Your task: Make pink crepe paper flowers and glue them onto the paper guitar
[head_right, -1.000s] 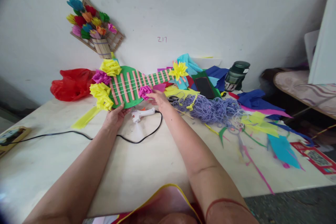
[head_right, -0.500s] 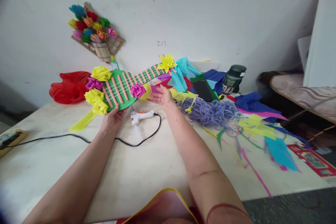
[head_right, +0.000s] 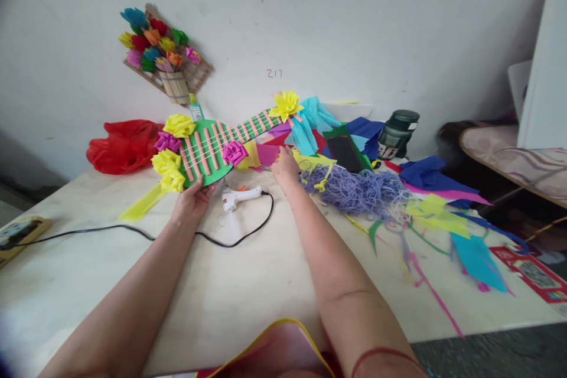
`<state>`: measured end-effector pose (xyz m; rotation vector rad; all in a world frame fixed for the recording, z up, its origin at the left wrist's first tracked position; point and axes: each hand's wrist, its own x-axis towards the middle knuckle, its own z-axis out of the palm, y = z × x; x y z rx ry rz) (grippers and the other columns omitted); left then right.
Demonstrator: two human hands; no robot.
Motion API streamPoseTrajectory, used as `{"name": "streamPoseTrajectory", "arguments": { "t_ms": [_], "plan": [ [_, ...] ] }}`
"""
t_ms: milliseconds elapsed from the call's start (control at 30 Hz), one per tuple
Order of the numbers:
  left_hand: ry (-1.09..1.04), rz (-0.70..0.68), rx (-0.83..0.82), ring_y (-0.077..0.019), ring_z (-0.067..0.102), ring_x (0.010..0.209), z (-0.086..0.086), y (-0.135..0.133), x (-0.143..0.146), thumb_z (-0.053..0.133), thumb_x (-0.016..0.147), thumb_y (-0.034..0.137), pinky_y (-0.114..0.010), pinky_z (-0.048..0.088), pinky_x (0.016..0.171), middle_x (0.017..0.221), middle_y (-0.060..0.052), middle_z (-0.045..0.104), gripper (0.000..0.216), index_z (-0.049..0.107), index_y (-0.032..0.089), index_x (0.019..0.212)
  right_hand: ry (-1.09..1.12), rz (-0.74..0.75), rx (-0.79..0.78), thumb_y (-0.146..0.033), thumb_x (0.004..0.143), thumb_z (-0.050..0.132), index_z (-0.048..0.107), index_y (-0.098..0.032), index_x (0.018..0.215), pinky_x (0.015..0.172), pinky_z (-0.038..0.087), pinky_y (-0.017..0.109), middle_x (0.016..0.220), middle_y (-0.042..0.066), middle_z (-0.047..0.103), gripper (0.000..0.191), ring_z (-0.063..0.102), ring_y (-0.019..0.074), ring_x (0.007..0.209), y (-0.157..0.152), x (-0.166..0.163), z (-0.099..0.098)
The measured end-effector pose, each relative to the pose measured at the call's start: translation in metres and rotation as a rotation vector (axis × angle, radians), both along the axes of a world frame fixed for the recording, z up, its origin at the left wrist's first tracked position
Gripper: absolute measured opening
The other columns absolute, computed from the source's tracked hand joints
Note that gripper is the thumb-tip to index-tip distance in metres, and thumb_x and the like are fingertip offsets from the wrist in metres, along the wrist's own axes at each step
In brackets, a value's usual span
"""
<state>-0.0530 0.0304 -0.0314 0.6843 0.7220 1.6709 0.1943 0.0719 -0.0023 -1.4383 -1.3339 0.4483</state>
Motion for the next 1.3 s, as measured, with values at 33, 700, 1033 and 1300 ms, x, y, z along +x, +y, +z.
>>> {"name": "streamPoseTrajectory", "arguments": {
  "t_ms": [33, 700, 1033, 1300],
  "plan": [
    [-0.001, 0.003, -0.002, -0.0166, 0.068, 0.071, 0.0, 0.0, 0.0, 0.059, 0.076, 0.007, -0.024, 0.056, 0.058, 0.096, -0.005, 0.069, 0.037, 0.06, 0.023, 0.11, -0.016, -0.014, 0.014, -0.008, 0.063, 0.051, 0.057, -0.017, 0.117, 0.108, 0.026, 0.044, 0.131, 0.013, 0.05, 0.054, 0.04, 0.0273, 0.126, 0.0, 0.004, 0.0],
    [-0.019, -0.013, 0.01, -0.0165, 0.067, 0.07, 0.002, -0.001, 0.0, 0.058, 0.077, 0.007, -0.024, 0.057, 0.058, 0.093, -0.004, 0.07, 0.038, 0.06, 0.025, 0.11, 0.674, 0.334, -0.009, 0.002, 0.063, 0.049, 0.063, -0.015, 0.104, 0.086, 0.053, 0.041, 0.091, 0.007, 0.07, 0.047, 0.065, 0.0201, 0.092, -0.007, 0.01, 0.019],
    [-0.012, -0.01, 0.002, -0.0154, 0.067, 0.068, -0.002, 0.001, -0.001, 0.061, 0.076, 0.008, -0.024, 0.056, 0.059, 0.094, -0.004, 0.07, 0.038, 0.06, 0.025, 0.111, 0.62, 0.3, -0.103, -0.002, 0.061, 0.046, 0.058, -0.015, 0.114, 0.082, 0.051, 0.034, 0.096, 0.007, 0.069, 0.055, 0.066, 0.0163, 0.082, -0.006, 0.012, 0.019],
    [-0.008, -0.011, 0.013, -0.0164, 0.067, 0.071, -0.002, 0.002, -0.001, 0.062, 0.075, 0.008, -0.024, 0.057, 0.06, 0.091, -0.003, 0.07, 0.036, 0.061, 0.024, 0.107, 0.869, 0.568, -0.265, -0.042, 0.081, 0.036, 0.047, -0.016, 0.12, 0.074, 0.047, 0.04, 0.089, 0.011, 0.069, 0.048, 0.066, 0.0241, 0.082, -0.013, 0.021, 0.029]
  ]
}}
